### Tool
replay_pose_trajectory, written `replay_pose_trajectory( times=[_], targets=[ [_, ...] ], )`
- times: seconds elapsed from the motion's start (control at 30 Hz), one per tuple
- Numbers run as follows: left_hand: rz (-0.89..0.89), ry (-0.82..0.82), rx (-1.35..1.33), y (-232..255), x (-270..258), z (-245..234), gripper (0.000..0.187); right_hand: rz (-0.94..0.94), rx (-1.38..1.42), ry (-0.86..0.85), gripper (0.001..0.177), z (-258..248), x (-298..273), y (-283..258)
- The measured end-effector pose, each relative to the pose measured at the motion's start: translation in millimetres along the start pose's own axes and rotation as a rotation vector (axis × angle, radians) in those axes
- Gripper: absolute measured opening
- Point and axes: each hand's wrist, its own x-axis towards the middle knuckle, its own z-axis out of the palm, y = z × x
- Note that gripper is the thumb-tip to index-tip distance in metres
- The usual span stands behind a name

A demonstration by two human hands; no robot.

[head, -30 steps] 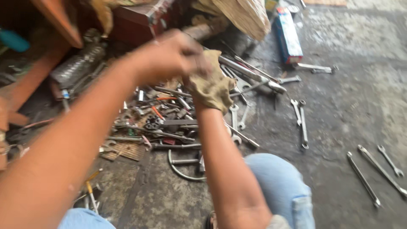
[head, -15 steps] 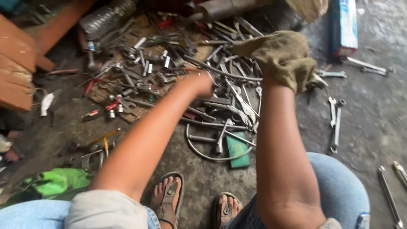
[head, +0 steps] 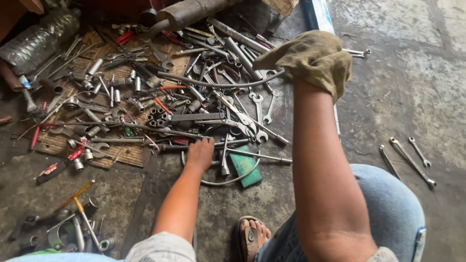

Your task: The person sits on the floor of a cluttered workshop and wipes various metal tools, including wrenches and sockets, with a cloth. They pick up each tool from a large pile, wipe it thoroughly, and place it back down.

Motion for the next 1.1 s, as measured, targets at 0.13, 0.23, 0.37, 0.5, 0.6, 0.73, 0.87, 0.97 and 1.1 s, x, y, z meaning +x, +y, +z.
replay_pose_trajectory(
  times=[0.13, 0.23, 0.37, 0.5, 0.6, 0.73, 0.87, 0.97, 1.1],
  targets=[
    [-0.079, -0.006, 0.127, -4.7, 5.2, -3.6, 0.02, -0.022, -0.055, 0.011, 0.041, -19.5, -1.2, -6.8],
    [-0.099, 0.015, 0.12, -12.3, 11.9, 15.1, 0.018, -0.047, -0.099, 0.013, 0.041, -23.8, -2.6, -14.7],
    [-0.038, 0.001, 0.075, -26.8, 18.6, 36.6, 0.023, -0.066, -0.157, 0.008, 0.041, -22.8, -5.0, -19.2],
    [-0.004, -0.12, -0.166, -59.1, 50.0, -6.6, 0.021, -0.043, -0.183, -0.004, 0.041, -21.7, -6.9, -26.1],
    [0.043, -0.218, -0.485, -77.7, 84.9, -76.9, 0.03, -0.024, -0.201, -0.021, 0.04, -17.5, -5.1, -31.2],
    [-0.056, -0.282, -0.759, -69.9, 105.3, -167.0, 0.036, -0.014, -0.255, -0.057, 0.04, -10.4, -14.3, -36.5],
    [0.075, -0.061, -0.772, -54.6, 113.8, -235.7, 0.042, -0.098, -0.305, -0.036, 0.04, -6.3, -14.5, -48.3],
    [0.115, 0.101, -0.616, -47.4, 129.3, -272.5, 0.049, -0.225, -0.322, 0.001, 0.04, 9.9, -6.6, -60.4],
    [0.133, 0.308, -0.412, -33.5, 155.3, -282.1, 0.056, -0.318, -0.355, -0.027, 0.04, 15.3, -57.1, -64.0]
  ],
)
